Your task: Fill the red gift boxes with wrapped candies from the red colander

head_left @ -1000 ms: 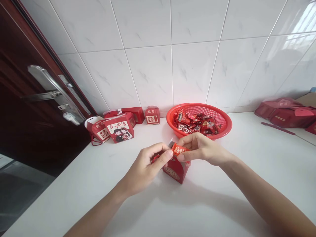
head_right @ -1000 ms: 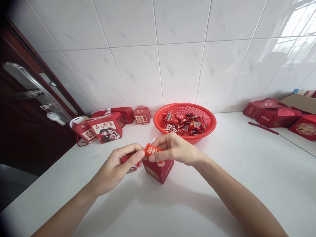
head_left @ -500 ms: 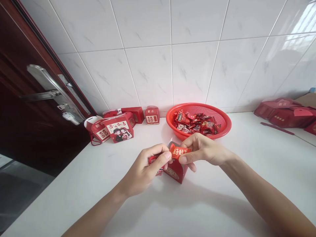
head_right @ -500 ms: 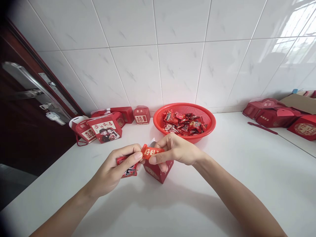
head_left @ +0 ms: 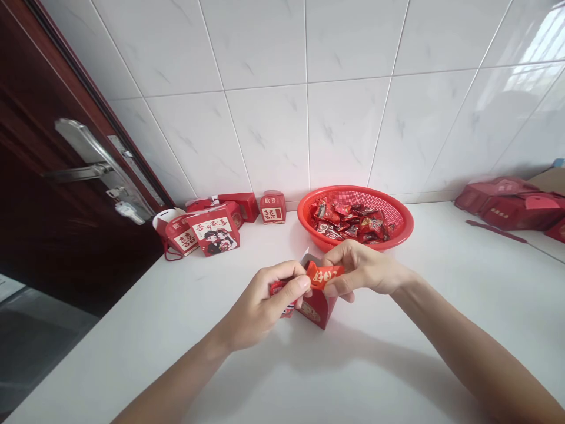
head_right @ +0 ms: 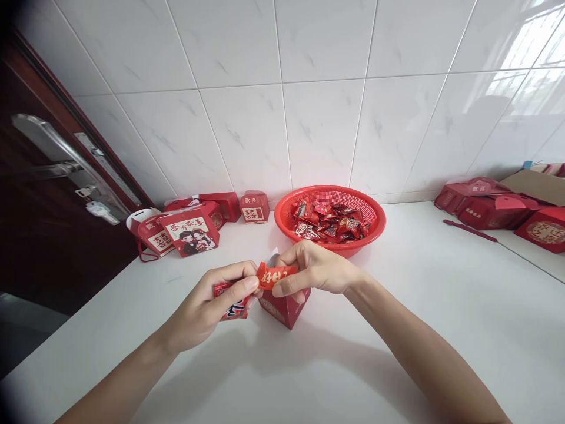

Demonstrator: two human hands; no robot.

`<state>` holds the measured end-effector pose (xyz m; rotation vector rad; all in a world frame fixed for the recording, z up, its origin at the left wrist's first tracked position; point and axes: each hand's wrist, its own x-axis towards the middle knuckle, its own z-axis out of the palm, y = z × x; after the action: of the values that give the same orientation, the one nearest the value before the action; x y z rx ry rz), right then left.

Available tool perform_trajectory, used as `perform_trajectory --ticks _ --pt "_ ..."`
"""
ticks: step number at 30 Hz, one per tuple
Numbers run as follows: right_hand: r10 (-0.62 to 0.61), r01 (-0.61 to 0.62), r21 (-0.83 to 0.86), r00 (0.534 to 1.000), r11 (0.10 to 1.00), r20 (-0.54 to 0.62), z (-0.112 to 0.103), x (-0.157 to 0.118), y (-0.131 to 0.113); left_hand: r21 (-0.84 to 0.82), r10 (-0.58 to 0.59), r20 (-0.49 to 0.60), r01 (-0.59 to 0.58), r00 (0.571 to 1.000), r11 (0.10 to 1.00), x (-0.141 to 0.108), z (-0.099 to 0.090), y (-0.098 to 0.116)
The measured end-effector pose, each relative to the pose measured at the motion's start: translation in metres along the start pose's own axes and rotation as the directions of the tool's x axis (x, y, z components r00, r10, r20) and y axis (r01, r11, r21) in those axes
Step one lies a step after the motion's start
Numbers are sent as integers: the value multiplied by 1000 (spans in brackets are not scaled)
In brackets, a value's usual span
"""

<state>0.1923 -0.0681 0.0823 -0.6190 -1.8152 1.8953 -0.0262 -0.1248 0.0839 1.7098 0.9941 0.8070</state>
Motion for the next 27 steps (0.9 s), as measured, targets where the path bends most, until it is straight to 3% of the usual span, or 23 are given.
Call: perform_trajectory --ticks 16,27 --pt "6 -5 -33 1000 999 21 -2 1 4 0 -4 15 4 1000 1000 -1 -5 -2" --pt "-98 100 -23 993 995 67 2 0 0 53 33 -3 -33 999 998 0 -3 -4"
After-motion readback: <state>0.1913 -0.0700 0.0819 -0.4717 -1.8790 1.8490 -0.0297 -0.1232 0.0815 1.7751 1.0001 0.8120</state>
